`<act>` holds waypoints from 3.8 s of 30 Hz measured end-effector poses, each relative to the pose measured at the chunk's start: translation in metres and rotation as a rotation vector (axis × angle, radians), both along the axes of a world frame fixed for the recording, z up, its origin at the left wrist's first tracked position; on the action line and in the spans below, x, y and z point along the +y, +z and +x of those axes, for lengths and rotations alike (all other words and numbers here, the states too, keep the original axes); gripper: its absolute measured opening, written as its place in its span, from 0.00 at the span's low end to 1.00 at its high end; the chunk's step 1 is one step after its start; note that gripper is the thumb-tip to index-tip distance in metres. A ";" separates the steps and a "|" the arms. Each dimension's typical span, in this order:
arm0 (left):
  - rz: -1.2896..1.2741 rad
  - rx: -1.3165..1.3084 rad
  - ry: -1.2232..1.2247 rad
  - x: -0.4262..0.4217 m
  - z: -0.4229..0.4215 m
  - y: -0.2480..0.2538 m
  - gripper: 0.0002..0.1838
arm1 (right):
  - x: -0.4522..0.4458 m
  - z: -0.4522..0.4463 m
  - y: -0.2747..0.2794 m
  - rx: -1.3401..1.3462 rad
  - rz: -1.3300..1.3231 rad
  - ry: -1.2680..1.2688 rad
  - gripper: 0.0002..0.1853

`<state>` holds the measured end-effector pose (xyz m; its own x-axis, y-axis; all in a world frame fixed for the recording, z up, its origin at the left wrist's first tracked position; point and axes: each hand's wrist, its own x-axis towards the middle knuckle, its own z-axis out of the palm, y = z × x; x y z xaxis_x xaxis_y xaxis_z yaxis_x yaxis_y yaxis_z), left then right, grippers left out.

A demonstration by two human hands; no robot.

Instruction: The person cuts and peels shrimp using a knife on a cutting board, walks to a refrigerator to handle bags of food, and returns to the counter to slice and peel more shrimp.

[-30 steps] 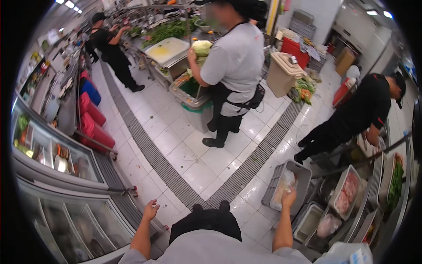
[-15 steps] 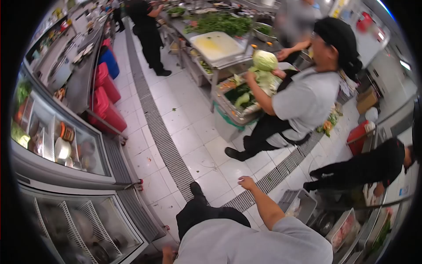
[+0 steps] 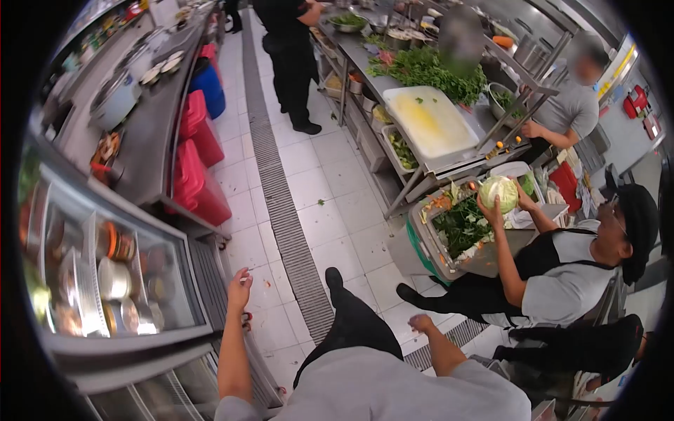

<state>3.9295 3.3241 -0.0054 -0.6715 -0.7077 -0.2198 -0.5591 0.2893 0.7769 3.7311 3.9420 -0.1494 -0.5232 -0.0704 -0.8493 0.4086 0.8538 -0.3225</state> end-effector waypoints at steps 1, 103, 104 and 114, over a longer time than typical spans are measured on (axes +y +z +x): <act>-0.019 0.005 -0.026 -0.012 -0.010 -0.007 0.24 | -0.015 -0.024 -0.028 0.073 0.004 0.204 0.13; 0.027 0.020 -0.358 -1.593 -1.416 0.199 0.23 | -2.347 -1.222 0.648 0.817 -1.142 2.034 0.10; 0.037 0.033 -0.354 -1.600 -1.427 0.197 0.23 | -2.358 -1.228 0.646 0.799 -1.151 2.052 0.11; -0.045 0.121 -0.352 -1.677 -1.522 0.154 0.24 | -2.468 -1.254 0.665 0.729 -1.341 2.159 0.12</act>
